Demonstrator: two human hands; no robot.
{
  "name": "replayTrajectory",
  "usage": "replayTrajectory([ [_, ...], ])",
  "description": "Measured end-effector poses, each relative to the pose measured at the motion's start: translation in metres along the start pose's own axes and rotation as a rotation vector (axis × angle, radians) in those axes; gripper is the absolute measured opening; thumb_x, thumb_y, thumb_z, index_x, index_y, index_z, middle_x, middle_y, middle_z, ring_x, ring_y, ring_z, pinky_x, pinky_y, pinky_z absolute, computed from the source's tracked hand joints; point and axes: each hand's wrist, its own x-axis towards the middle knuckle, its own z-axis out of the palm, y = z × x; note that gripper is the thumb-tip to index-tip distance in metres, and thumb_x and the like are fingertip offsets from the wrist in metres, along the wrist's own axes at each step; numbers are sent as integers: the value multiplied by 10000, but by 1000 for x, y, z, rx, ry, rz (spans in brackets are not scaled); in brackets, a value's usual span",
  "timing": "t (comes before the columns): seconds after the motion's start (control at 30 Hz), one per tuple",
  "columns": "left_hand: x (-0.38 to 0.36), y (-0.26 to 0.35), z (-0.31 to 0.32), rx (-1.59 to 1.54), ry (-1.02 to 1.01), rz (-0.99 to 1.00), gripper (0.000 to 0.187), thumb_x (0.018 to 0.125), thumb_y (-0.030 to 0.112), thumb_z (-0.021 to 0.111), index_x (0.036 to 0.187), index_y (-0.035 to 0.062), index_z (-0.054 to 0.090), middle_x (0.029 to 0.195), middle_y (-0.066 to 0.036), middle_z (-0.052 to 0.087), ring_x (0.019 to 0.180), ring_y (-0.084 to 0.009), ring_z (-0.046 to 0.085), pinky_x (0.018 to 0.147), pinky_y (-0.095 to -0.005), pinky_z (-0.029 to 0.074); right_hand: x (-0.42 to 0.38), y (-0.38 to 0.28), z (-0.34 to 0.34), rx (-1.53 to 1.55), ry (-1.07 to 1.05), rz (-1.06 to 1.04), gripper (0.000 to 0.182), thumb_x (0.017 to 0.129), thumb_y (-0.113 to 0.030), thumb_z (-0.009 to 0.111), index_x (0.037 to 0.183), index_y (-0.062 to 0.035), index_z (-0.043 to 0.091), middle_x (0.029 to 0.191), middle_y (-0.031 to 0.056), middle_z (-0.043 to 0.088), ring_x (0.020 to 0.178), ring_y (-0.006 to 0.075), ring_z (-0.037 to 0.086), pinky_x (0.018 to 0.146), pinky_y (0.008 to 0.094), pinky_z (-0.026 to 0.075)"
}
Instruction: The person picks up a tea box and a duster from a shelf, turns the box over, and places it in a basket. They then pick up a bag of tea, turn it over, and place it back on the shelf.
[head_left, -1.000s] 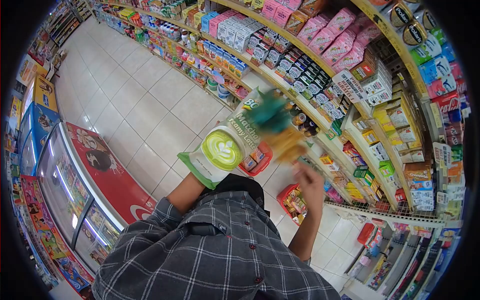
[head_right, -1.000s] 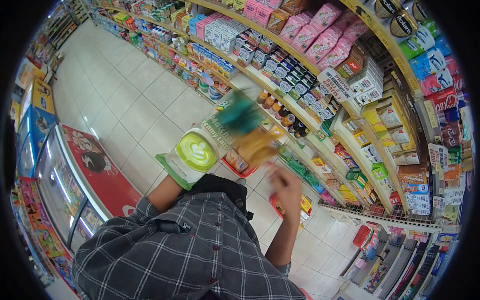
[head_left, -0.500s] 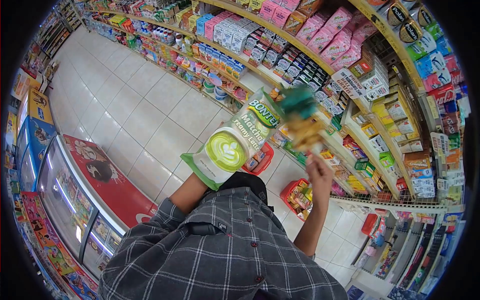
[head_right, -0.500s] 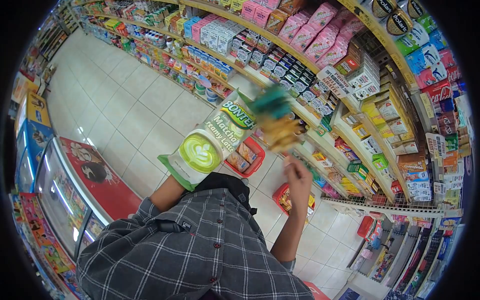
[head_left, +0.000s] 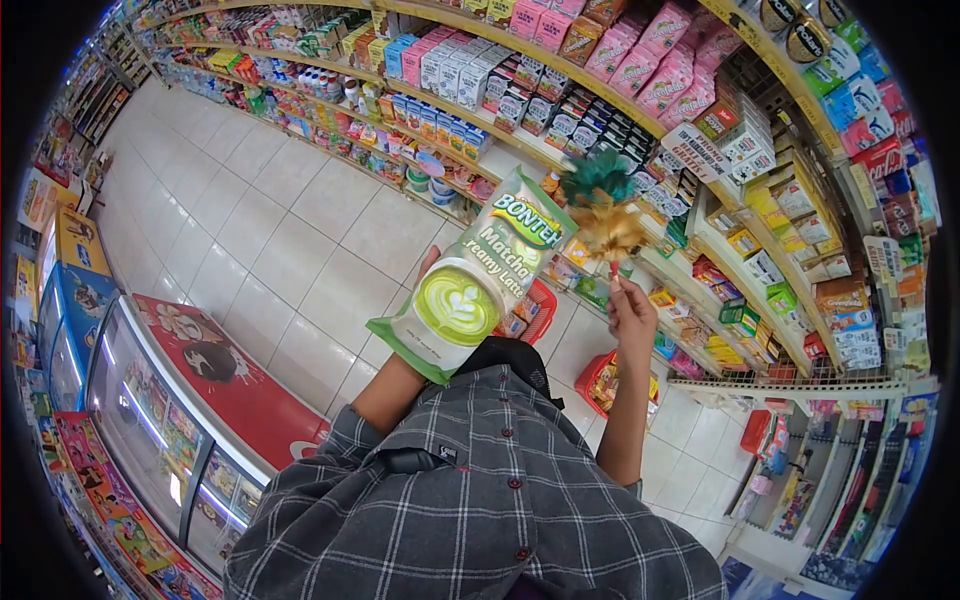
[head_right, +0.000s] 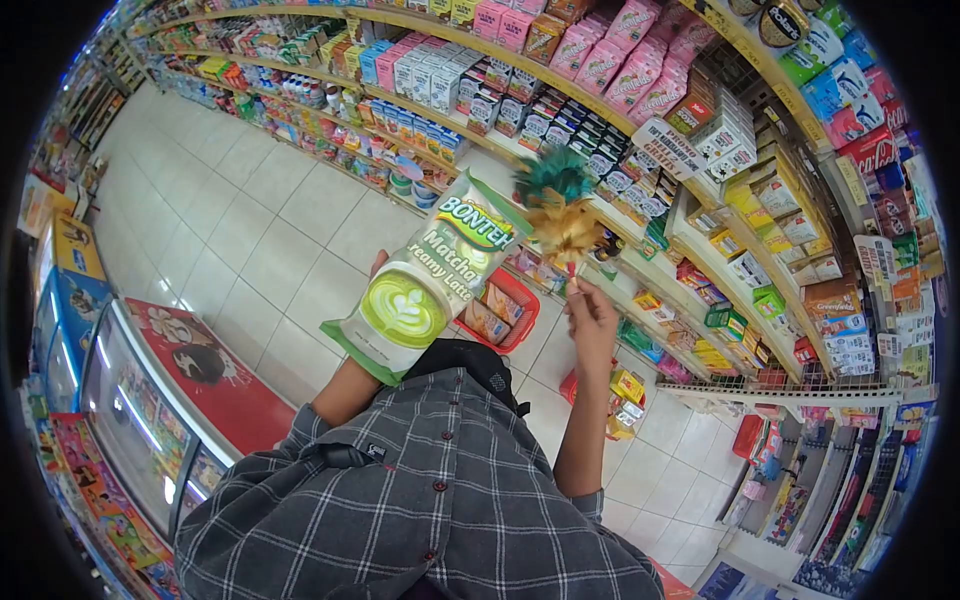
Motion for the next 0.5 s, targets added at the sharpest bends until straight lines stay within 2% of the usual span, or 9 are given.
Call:
replayTrajectory([
  [0.1,-2,7,-19,-89,-192,-58,680,937,605,427,1324,57,533,1215,-182,632,1045,-300,655,933,-445,526,-31,10,20,-21,-307,-197,191,921,-177,652,1066,-56,688,694,-36,559,576,34,455,502,198,346],
  [0.2,-4,13,-7,-58,-248,-125,675,935,602,431,1285,37,551,1189,-190,638,1017,-324,659,938,-460,521,-50,-6,39,-308,-861,-258,167,892,-108,643,1047,-54,671,700,-29,565,577,35,460,508,198,353],
  [0.23,-3,11,-11,-5,-144,-40,681,925,613,443,1269,37,557,1187,-192,636,1022,-331,654,945,-464,517,-44,0,37,-240,-780,-242,163,894,-120,645,1041,-56,667,703,-30,568,581,34,463,512,199,355],
  [0.3,1,14,-29,-33,-151,27,682,916,613,453,1283,48,551,1220,-187,620,1052,-328,639,950,-463,511,-17,20,27,-105,-614,-206,156,898,-142,648,1030,-60,660,709,-32,575,589,34,468,520,201,358],
  [0.33,1,18,-28,-16,-169,15,674,914,607,459,1290,55,549,1241,-182,610,1070,-326,629,951,-460,508,-4,21,25,-106,-418,-191,209,936,-266,642,1021,-75,652,676,-53,531,542,19,418,468,201,311],
  [0.37,2,14,-26,22,9,100,639,919,588,458,1266,62,563,1227,-173,620,1060,-318,633,929,-452,520,2,23,26,-67,-307,-120,227,941,-296,636,1009,-80,644,664,-61,504,522,14,389,450,200,285],
  [0.43,1,11,-18,-5,39,100,613,919,575,453,1262,76,552,1242,-172,598,1080,-342,608,942,-504,502,4,17,37,8,-93,25,269,951,-357,624,985,-90,630,638,-76,452,482,4,333,415,198,233],
  [0.47,2,10,-18,15,12,123,600,925,562,451,1249,68,559,1208,-167,617,1053,-326,623,926,-481,513,-3,17,49,106,-126,117,266,953,-365,616,990,-103,590,623,-88,389,448,0,260,390,198,175],
  [0.5,5,8,-20,34,-15,143,587,932,549,450,1236,61,566,1174,-162,636,1026,-311,639,910,-458,525,-13,15,60,173,-239,160,253,945,-337,631,1004,-98,577,628,-85,404,449,1,277,387,199,180],
])
